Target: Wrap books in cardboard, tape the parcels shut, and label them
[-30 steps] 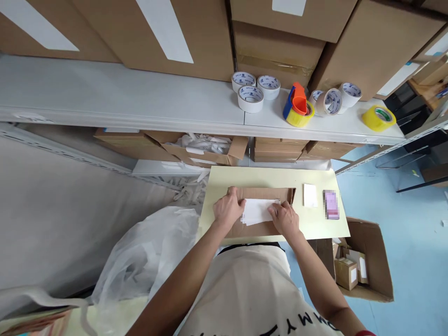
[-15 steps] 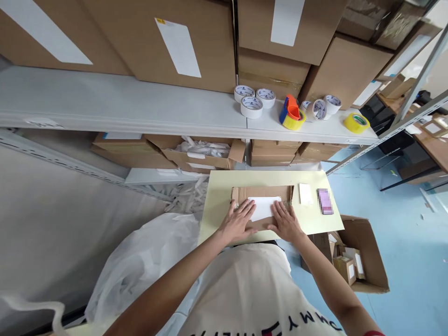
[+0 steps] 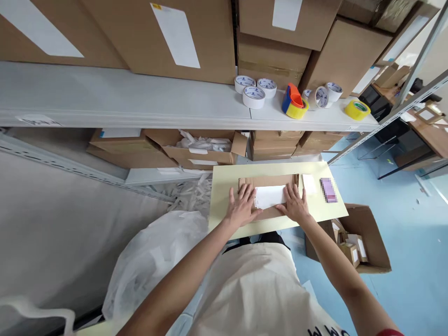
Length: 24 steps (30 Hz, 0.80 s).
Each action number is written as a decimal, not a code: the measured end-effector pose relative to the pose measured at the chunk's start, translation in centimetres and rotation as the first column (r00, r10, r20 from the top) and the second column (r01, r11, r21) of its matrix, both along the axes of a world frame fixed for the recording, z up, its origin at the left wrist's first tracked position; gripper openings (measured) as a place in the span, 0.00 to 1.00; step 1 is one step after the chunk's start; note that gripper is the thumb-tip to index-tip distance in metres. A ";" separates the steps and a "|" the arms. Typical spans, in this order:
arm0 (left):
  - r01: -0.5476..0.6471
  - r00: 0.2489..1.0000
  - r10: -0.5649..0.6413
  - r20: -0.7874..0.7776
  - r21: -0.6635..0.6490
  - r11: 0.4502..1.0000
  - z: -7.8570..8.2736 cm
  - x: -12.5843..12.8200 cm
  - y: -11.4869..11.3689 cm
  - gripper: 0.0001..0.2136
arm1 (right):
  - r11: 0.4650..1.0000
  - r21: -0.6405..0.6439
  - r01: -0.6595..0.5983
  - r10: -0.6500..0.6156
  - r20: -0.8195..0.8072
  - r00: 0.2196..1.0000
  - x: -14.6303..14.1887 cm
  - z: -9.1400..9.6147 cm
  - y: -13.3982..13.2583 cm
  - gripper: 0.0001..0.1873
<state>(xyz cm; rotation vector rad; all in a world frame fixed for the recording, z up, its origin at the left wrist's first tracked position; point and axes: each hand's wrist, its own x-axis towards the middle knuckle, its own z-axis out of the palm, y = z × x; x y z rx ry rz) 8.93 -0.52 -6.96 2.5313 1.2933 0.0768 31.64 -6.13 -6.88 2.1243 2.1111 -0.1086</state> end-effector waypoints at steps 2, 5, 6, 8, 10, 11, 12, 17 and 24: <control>-0.084 0.996 0.084 0.004 -0.010 0.996 0.3 -0.9 0.0 0.34 | 0.997 0.026 0.072 -0.073 0.009 0.997 1.0 0.3 -0.2 0.39; -0.323 0.941 0.332 0.066 -0.116 0.939 0.2 -1.3 0.1 0.40 | 0.957 0.070 0.283 -0.272 -0.128 0.954 2.3 0.2 -0.2 0.42; -0.394 0.905 0.414 0.097 -0.178 0.902 -0.1 -1.2 0.1 0.43 | 0.932 0.052 0.360 -0.342 -0.210 0.916 2.5 0.1 -0.2 0.45; -0.472 0.831 0.533 0.160 -0.305 0.827 -0.7 -0.7 0.4 0.49 | 0.883 -0.033 0.469 -0.448 -0.360 0.818 2.6 -0.1 0.1 0.51; -0.489 0.776 0.598 0.201 -0.407 0.771 -1.2 0.1 0.7 0.54 | 0.837 -0.127 0.533 -0.532 -0.422 0.734 2.2 -0.1 0.4 0.58; -0.494 0.757 0.620 0.206 -0.440 0.750 -1.4 0.4 0.8 0.55 | 0.811 -0.159 0.563 -0.571 -0.418 0.706 1.9 0.0 0.6 0.60; -0.502 0.743 0.638 0.204 -0.460 0.732 -1.5 0.8 0.9 0.55 | 0.788 -0.176 0.590 -0.605 -0.403 0.687 1.6 0.1 0.8 0.61; -0.511 0.718 0.657 0.230 -0.466 0.722 -1.2 1.2 1.1 0.53 | 0.776 -0.194 0.599 -0.618 -0.423 0.663 1.5 0.5 1.0 0.54; -0.475 0.607 0.731 0.312 -0.594 0.649 -1.6 0.2 1.5 0.43 | 0.764 -0.321 0.559 -0.614 -0.627 0.479 3.7 -0.9 0.0 0.40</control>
